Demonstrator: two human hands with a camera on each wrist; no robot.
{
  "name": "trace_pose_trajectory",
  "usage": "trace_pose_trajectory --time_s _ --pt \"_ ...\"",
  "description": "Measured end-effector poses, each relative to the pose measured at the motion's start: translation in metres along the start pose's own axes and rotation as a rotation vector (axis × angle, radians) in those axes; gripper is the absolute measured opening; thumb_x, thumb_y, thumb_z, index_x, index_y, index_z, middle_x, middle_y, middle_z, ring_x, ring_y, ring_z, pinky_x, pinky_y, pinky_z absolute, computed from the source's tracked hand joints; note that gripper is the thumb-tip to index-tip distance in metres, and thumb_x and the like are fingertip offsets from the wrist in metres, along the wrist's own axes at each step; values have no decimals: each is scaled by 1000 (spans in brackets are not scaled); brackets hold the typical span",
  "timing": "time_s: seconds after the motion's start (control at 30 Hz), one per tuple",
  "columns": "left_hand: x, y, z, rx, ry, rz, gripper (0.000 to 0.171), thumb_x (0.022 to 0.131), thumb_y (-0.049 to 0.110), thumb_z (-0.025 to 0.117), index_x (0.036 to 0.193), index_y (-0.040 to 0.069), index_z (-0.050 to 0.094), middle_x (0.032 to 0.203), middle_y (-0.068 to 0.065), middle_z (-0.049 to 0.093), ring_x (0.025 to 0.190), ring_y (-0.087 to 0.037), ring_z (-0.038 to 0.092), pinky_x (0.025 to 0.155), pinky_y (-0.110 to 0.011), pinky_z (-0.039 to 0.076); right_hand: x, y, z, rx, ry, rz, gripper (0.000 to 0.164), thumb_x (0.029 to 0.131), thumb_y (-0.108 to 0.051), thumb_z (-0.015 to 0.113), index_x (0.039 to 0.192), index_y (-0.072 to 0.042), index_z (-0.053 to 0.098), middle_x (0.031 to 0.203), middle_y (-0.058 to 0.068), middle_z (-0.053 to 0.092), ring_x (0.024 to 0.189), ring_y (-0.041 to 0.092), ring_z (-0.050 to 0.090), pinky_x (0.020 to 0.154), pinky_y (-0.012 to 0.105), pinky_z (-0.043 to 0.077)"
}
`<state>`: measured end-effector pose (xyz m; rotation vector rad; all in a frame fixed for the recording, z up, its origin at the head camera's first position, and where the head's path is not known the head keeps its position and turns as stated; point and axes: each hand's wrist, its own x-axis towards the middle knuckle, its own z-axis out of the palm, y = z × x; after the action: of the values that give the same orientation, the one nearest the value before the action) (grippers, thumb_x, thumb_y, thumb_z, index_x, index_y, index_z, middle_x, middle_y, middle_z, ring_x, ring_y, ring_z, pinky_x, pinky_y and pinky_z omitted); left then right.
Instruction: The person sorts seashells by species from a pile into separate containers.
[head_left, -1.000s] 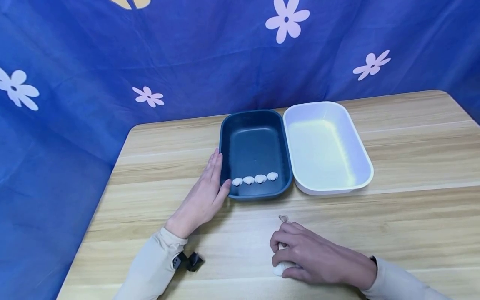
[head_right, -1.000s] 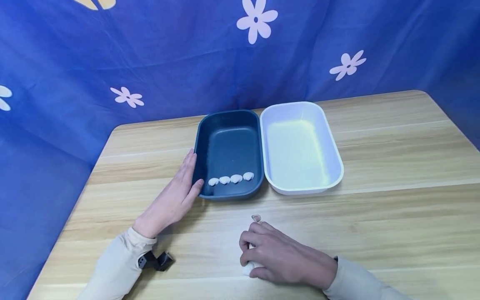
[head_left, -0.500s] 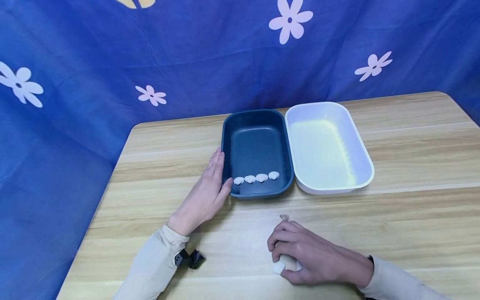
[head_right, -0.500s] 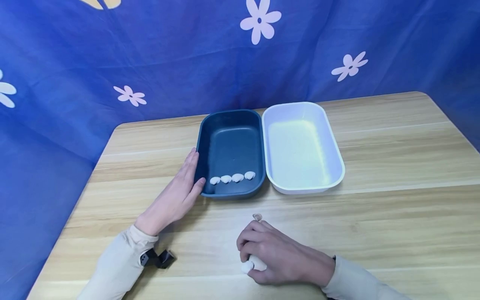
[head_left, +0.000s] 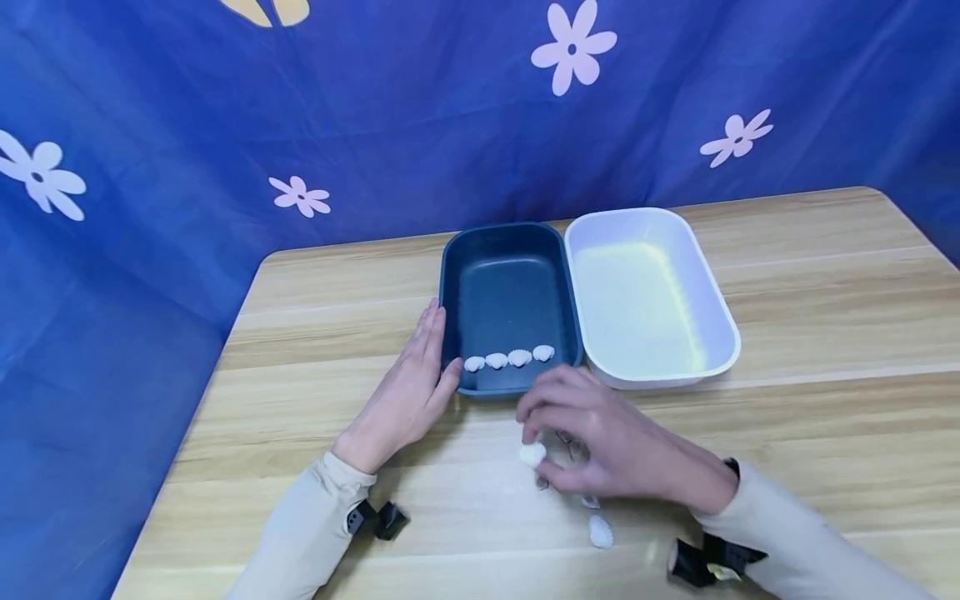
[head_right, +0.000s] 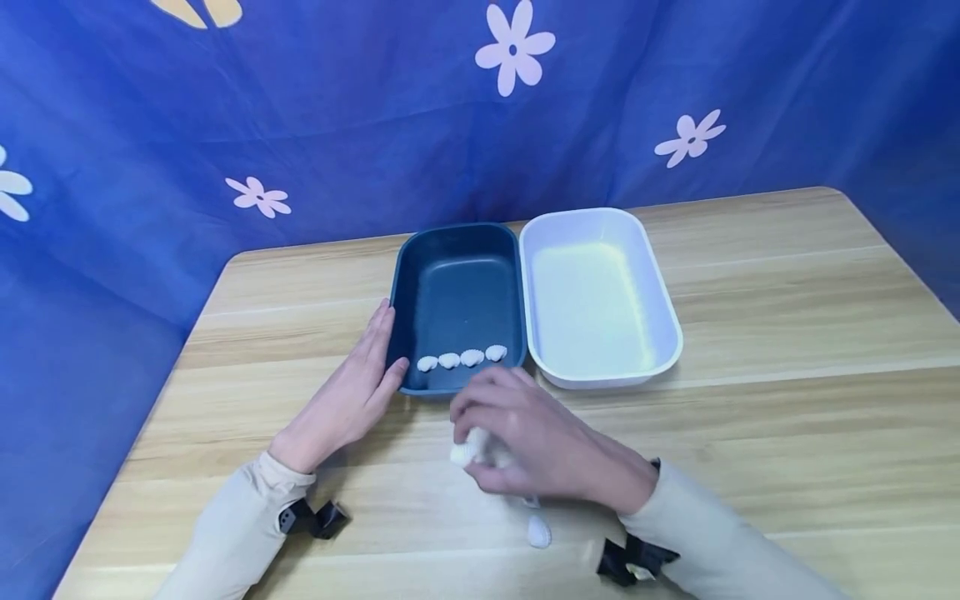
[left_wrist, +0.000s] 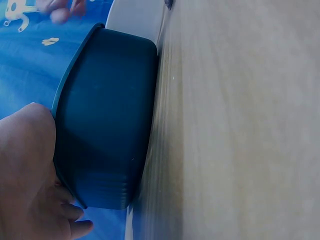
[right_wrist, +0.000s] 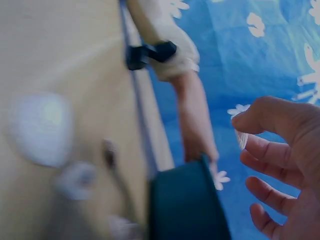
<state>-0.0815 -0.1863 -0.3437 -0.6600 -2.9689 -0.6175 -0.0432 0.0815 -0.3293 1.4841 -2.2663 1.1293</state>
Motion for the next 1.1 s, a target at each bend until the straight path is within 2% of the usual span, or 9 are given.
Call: trace_pose_trajectory --time_s 0.17,0.33,0.57,0.7,0.87,1.1 --pt "-1 -2 2 0 4 -5 66 104 32 35 153 -3 5 161 -14 -2 148 -27 4 117 -47 16 27 14 -4 -18 46 98 18 72 -16 80 86 -14 68 105 -2 64 107 18 52 96 40 42" --pt "1 -3 3 -5 3 3 67 104 32 35 153 -4 7 161 -14 -1 148 -25 3 117 -48 17 42 29 0 -112 68 229 15 74 -18 78 84 -13 69 104 -1 64 104 19 52 92 41 41" --pt "2 -1 1 -11 -4 15 68 104 34 34 153 -4 6 160 -19 3 148 -24 3 117 -47 17 68 41 5 -271 81 288 14 74 -18 76 83 -9 69 104 3 66 103 24 53 86 43 43" --pt "1 -1 0 -8 -8 4 68 104 35 33 153 -3 5 160 -19 3 148 -23 3 117 -45 17 84 47 13 -329 42 330 16 75 -20 76 84 -9 70 105 4 66 103 26 54 87 45 45" --pt "0 -1 -1 -6 -13 -2 67 104 33 34 153 -3 5 161 -17 1 148 -23 3 118 -44 16 95 55 26 -330 -17 412 16 75 -22 76 86 -10 71 107 2 65 104 26 55 86 45 47" --pt "-1 -1 0 -19 -10 -14 66 104 28 38 153 -3 7 161 -16 2 148 -21 3 118 -43 17 108 65 34 -332 -156 493 17 77 -22 74 90 -11 70 110 1 63 109 26 52 90 44 44"
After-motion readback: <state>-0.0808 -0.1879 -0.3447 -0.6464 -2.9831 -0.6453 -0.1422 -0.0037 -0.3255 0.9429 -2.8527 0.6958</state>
